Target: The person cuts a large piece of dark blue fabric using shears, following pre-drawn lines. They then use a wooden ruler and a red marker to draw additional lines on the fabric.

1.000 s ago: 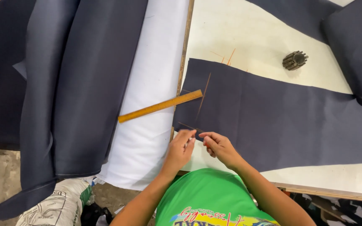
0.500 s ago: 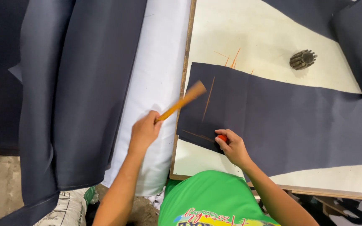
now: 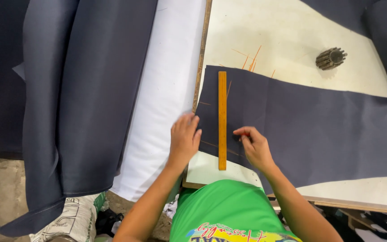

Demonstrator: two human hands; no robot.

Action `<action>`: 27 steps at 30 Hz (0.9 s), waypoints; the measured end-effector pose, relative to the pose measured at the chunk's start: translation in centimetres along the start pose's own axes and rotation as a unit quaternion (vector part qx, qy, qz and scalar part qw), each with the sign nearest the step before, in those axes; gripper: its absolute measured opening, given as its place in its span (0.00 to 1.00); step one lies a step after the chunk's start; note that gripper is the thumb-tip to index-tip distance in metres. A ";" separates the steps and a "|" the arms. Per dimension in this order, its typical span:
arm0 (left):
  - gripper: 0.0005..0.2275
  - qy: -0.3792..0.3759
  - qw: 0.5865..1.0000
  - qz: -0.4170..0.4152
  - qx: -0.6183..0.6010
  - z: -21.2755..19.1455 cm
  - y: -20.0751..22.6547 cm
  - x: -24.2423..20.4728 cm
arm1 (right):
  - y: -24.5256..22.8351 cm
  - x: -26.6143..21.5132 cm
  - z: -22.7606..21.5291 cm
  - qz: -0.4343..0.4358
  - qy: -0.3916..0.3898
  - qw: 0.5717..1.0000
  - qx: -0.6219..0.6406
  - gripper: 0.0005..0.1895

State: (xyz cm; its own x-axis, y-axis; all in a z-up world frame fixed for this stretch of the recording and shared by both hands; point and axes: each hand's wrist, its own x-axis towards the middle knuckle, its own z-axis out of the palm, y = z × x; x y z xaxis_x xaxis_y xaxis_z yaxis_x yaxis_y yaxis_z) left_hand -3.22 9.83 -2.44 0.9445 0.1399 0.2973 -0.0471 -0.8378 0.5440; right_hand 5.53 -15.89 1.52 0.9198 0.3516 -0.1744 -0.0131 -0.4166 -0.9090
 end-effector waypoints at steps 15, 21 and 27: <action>0.21 -0.022 0.999 -0.033 0.008 1.8 0.8 -0.8 | 2.9 -0.5 2.6 -0.271 0.068 0.907 -0.315 0.26; 0.04 0.008 0.994 -0.103 -0.025 3.0 1.8 -0.8 | 2.9 3.4 0.6 -0.263 0.053 0.923 -0.275 0.16; 0.16 0.020 0.989 -0.129 -0.073 1.8 0.7 -0.4 | 2.5 13.3 -3.1 -0.292 0.123 0.908 -0.275 0.14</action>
State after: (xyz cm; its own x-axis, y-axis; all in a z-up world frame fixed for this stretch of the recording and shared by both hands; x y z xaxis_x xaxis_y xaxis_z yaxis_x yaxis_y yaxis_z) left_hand -3.05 8.20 -3.60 0.9177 0.3621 0.1631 0.1444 -0.6868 0.7123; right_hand 18.94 -14.87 -1.86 0.7671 0.4774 0.4285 0.6409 -0.5984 -0.4808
